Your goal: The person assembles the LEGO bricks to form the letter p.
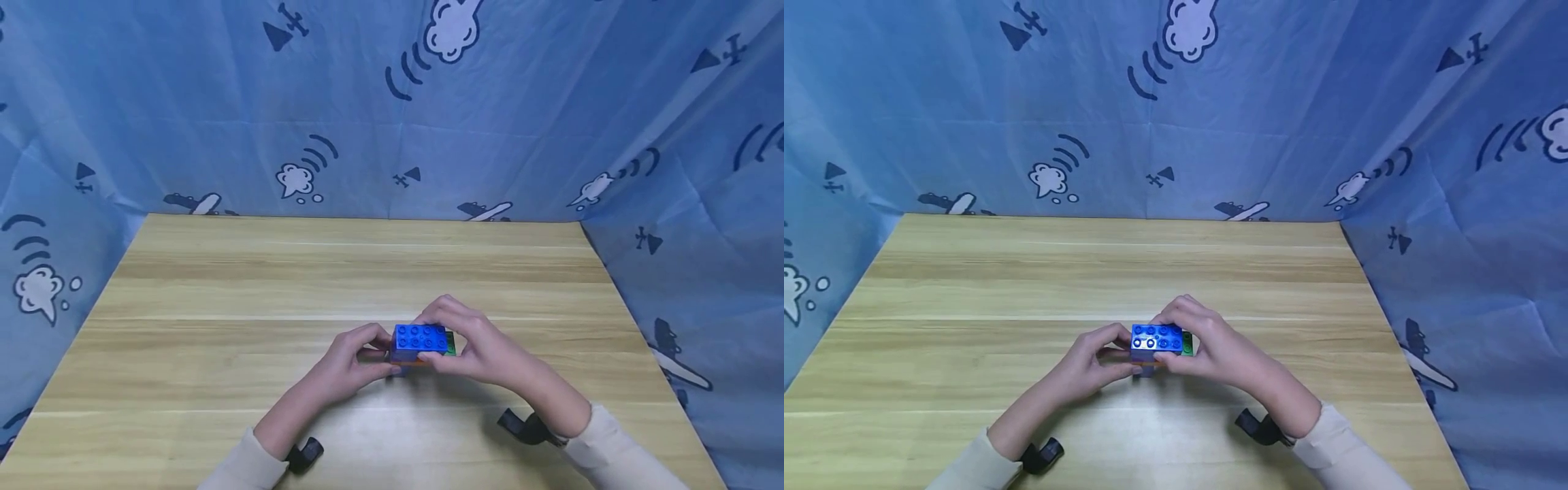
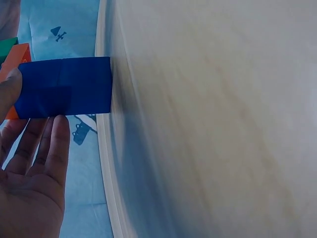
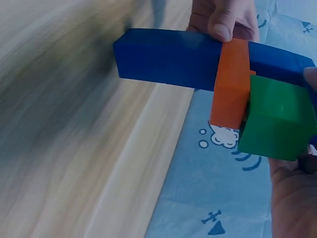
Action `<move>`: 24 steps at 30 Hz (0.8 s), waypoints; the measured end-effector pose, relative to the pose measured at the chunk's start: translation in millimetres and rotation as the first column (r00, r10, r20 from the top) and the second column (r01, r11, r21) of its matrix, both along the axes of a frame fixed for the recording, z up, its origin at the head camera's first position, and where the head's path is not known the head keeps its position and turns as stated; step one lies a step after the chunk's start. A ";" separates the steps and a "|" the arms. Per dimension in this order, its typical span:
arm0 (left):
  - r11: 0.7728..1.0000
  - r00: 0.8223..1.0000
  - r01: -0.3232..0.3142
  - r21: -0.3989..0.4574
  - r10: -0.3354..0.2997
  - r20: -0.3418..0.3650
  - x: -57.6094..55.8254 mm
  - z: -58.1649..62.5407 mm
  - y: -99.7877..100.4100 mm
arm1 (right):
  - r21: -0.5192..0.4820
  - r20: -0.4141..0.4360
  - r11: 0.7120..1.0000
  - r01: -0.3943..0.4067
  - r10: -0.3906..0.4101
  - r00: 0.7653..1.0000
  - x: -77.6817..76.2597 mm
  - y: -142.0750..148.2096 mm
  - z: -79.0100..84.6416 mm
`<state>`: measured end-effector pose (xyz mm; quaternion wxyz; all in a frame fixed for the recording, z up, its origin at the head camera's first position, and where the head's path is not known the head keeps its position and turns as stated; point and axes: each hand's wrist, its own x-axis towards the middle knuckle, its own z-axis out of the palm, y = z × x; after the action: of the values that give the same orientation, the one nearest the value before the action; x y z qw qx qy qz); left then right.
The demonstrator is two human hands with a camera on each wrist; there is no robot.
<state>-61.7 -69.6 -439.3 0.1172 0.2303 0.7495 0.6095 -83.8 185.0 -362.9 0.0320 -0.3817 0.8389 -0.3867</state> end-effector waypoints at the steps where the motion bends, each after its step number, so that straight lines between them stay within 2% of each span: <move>1: 1.000 1.000 -0.002 -0.001 0.002 -0.001 0.2 -0.2 0.0 | -0.001 0.005 1.000 0.000 0.000 1.000 0.1 -0.2 0.4; 15: 1.000 1.000 0.002 -0.012 -0.002 -0.012 1.1 0.7 1.5 | -0.042 0.014 0.999 0.029 -0.029 0.999 3.4 4.3 -6.8; 19: 1.000 1.000 0.005 -0.019 -0.005 -0.014 0.9 1.4 0.7 | -0.043 0.051 0.997 0.060 -0.058 0.997 6.1 7.6 -11.3; 24: 1.000 1.000 -0.002 -0.020 0.001 -0.023 0.5 0.4 0.3 | -0.055 0.144 0.991 0.119 -0.110 0.983 11.3 12.6 -15.6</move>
<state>-61.2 -69.3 -438.9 0.1103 0.2355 0.7572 0.5992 -72.5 197.6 -378.5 0.0567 -0.3053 0.8425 -0.4401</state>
